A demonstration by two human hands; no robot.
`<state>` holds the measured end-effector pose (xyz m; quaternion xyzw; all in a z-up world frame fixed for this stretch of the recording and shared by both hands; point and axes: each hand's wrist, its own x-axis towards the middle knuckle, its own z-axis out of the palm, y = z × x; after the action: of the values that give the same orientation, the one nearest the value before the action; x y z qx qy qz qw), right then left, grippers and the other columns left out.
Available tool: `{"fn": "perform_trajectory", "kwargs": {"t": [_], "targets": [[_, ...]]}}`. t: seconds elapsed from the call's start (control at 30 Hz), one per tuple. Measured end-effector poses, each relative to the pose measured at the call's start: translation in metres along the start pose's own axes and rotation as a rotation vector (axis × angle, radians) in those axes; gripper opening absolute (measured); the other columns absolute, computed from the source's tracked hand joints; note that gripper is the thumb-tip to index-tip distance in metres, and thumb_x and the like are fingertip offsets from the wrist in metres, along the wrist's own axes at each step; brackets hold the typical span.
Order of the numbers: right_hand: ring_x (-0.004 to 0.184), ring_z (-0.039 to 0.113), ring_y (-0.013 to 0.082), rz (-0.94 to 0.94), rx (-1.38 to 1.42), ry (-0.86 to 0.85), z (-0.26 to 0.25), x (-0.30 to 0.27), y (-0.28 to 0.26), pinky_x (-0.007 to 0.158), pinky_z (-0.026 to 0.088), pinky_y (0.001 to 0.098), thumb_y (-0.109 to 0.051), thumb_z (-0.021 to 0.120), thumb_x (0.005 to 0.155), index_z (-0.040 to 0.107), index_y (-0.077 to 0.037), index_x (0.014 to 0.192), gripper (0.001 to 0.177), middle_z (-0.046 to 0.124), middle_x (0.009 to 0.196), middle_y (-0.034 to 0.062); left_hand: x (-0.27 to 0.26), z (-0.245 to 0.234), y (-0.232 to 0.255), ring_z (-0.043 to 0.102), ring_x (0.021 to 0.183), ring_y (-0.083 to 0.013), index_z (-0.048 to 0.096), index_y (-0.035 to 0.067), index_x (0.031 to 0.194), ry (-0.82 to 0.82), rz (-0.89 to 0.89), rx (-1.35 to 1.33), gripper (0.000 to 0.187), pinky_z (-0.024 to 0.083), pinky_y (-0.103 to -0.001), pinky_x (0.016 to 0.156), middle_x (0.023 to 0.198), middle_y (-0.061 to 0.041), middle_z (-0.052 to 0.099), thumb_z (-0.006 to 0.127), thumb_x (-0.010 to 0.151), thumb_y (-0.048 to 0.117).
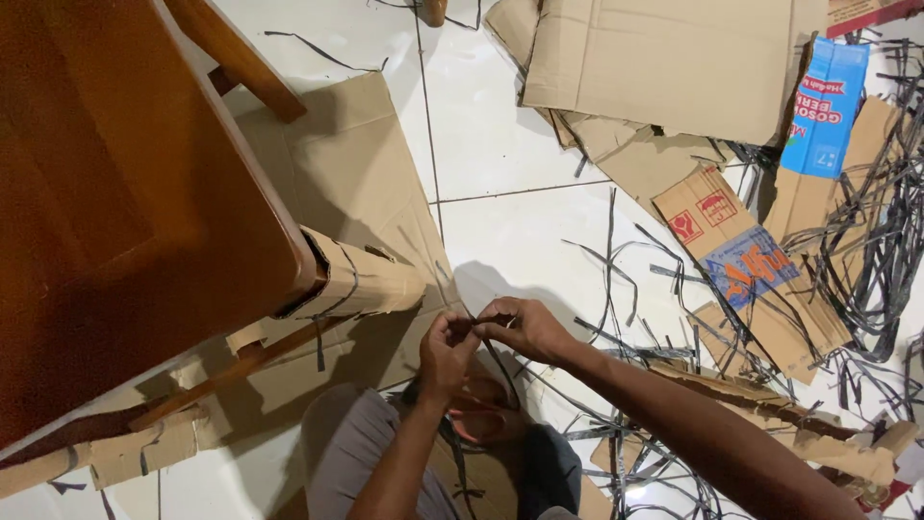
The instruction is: Wrap the legs of a wooden chair with cardboard and secure them with plastic ties.
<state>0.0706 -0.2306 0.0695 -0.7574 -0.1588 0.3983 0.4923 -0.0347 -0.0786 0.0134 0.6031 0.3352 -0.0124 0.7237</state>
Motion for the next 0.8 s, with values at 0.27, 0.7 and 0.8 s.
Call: {"fn": "perform_trajectory", "kwargs": {"t": [0.27,0.7,0.8], "targets": [[0.073,0.062,0.0204,-0.036,0.04,0.012,0.0,0.008,0.019,0.065,0.054,0.0373,-0.03,0.07,0.099,0.076,-0.009,0.097,0.022,0.071,0.075,0.0114,-0.001,0.004,-0.003,0.067,0.08,-0.01,0.07,0.007,0.102,-0.067,0.051,-0.04,0.018,0.054,-0.027,0.074,0.086,-0.004,0.074,0.079,0.088,0.006],[0.072,0.065,0.028,-0.103,-0.073,-0.024,0.001,0.005,0.01,0.064,0.053,0.0427,-0.025,0.067,0.099,0.072,-0.006,0.095,0.02,0.071,0.079,0.019,0.001,-0.003,-0.005,0.071,0.081,-0.0162,0.075,0.004,0.099,0.011,0.175,0.088,0.011,0.06,-0.035,0.075,0.084,-0.013,0.076,0.079,0.091,0.01],[0.072,0.067,0.0299,-0.089,-0.101,-0.015,0.002,0.006,0.014,0.064,0.053,0.0437,-0.023,0.068,0.098,0.071,-0.005,0.095,0.019,0.072,0.08,0.0192,0.0,-0.002,-0.002,0.07,0.078,-0.0151,0.075,0.006,0.097,0.042,0.165,0.1,0.013,0.06,-0.035,0.073,0.082,-0.01,0.075,0.081,0.088,0.013]]}}
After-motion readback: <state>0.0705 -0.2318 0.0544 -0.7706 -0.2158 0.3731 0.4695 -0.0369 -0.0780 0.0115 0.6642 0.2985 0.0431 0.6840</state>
